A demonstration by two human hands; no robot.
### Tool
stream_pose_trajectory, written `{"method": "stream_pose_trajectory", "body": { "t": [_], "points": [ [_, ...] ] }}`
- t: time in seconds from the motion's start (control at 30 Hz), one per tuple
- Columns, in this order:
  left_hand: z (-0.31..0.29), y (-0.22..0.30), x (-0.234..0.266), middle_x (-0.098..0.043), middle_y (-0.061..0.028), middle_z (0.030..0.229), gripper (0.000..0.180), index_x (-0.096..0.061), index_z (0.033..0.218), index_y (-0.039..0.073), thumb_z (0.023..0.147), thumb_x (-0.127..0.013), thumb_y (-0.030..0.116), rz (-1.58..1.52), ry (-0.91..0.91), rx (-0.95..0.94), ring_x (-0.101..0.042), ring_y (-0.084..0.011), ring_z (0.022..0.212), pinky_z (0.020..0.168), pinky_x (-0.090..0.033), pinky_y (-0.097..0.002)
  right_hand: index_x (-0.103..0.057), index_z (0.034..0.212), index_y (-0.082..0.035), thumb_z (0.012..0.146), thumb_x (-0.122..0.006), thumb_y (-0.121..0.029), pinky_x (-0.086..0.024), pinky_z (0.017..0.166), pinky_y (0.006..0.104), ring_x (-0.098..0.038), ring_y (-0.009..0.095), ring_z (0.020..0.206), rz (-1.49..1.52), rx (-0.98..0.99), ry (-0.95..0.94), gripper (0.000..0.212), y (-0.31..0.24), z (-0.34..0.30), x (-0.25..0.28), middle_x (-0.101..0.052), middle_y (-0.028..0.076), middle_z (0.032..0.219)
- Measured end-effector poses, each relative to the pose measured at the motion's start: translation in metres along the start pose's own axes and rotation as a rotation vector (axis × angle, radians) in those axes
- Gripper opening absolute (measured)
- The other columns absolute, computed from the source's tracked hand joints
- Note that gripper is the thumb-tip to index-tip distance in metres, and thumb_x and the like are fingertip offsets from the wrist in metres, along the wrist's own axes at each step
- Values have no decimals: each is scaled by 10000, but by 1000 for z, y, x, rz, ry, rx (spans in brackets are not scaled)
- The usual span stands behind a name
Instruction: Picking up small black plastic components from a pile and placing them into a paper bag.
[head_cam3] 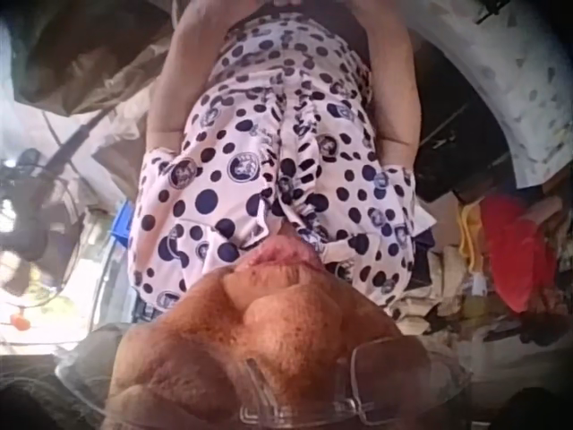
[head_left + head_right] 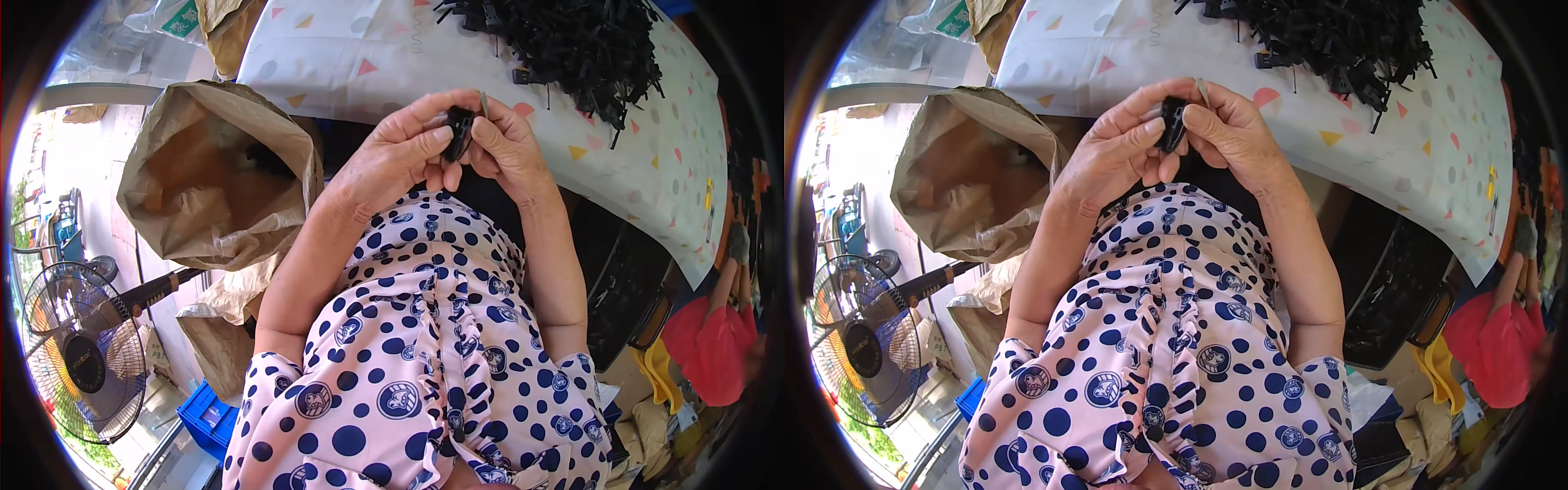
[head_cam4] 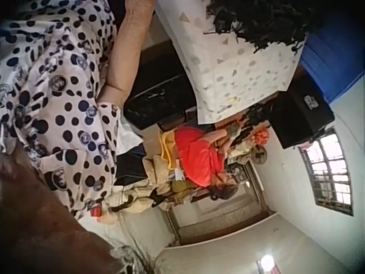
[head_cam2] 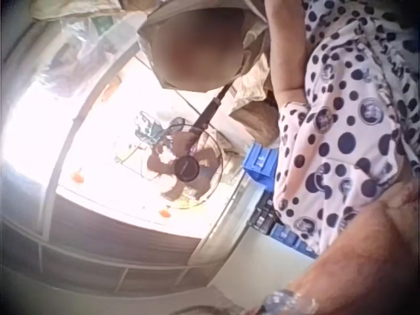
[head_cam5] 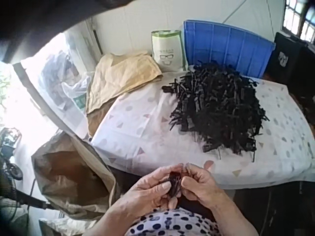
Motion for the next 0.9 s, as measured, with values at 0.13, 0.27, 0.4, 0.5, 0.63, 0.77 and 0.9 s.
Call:
{"method": "stream_pose_trajectory", "body": {
  "t": [0.13,0.27,0.4,0.5,0.63,0.77,0.9],
  "points": [
    [-5,-1,4,-600,-75,894,393,-425,1356,49,975,-471,130,13,-25,2,-595,-104,676,541,-461,-174,-598,1048,-44,906,-630,-210,-294,431,145,-456,18,538,-82,-72,-19,221,-2,0,-6,-581,-13,733],
    [-8,0,1,-616,-71,865,386,-458,1315,52,932,-515,49,454,122,-127,-613,-102,715,620,-496,-204,-589,1150,-45,896,-641,-250,-237,410,154,-347,-2,470,-383,25,56,331,4,7,-5,-492,-77,684],
    [-14,3,9,-641,-114,829,397,-482,1268,32,878,-545,-9,835,270,-275,-622,-143,717,663,-502,-267,-588,1149,-36,902,-636,-231,-238,415,158,-346,-6,480,-482,113,91,318,11,15,-21,-473,-82,667],
    [-21,8,12,-648,-124,854,379,-492,1258,20,883,-526,-22,903,371,-346,-606,-160,709,675,-493,-265,-563,1167,-26,943,-568,-293,-224,405,173,-329,7,470,-534,109,190,348,9,13,-37,-456,-68,645],
    [-27,6,23,-568,-20,937,389,-497,1302,49,917,-507,-12,765,445,-419,-504,-80,789,723,-470,-214,-482,1233,-24,996,-408,-399,-205,385,190,-278,36,439,-332,-61,151,450,17,10,-56,-398,-41,591],
    [-30,6,24,-571,-20,943,387,-505,1297,49,916,-497,-19,716,465,-422,-494,-81,813,745,-448,-201,-451,1272,-54,997,-420,-374,-199,377,190,-292,33,434,-281,-168,127,423,23,16,-66,-393,-47,591],
    [-31,10,21,-580,-24,963,392,-519,1286,39,902,-500,-39,760,498,-405,-506,-82,838,777,-431,-199,-468,1252,-68,999,-427,-349,-203,375,185,-305,28,433,-282,-141,120,381,25,18,-65,-403,-57,595]
  ]
}}
Point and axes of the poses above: each hand's wrist, its own z-axis towards the middle knuckle, its own x-axis out of the back of the hand, y = z × x, the point moved 3 cm from there along z, towards the middle knuckle
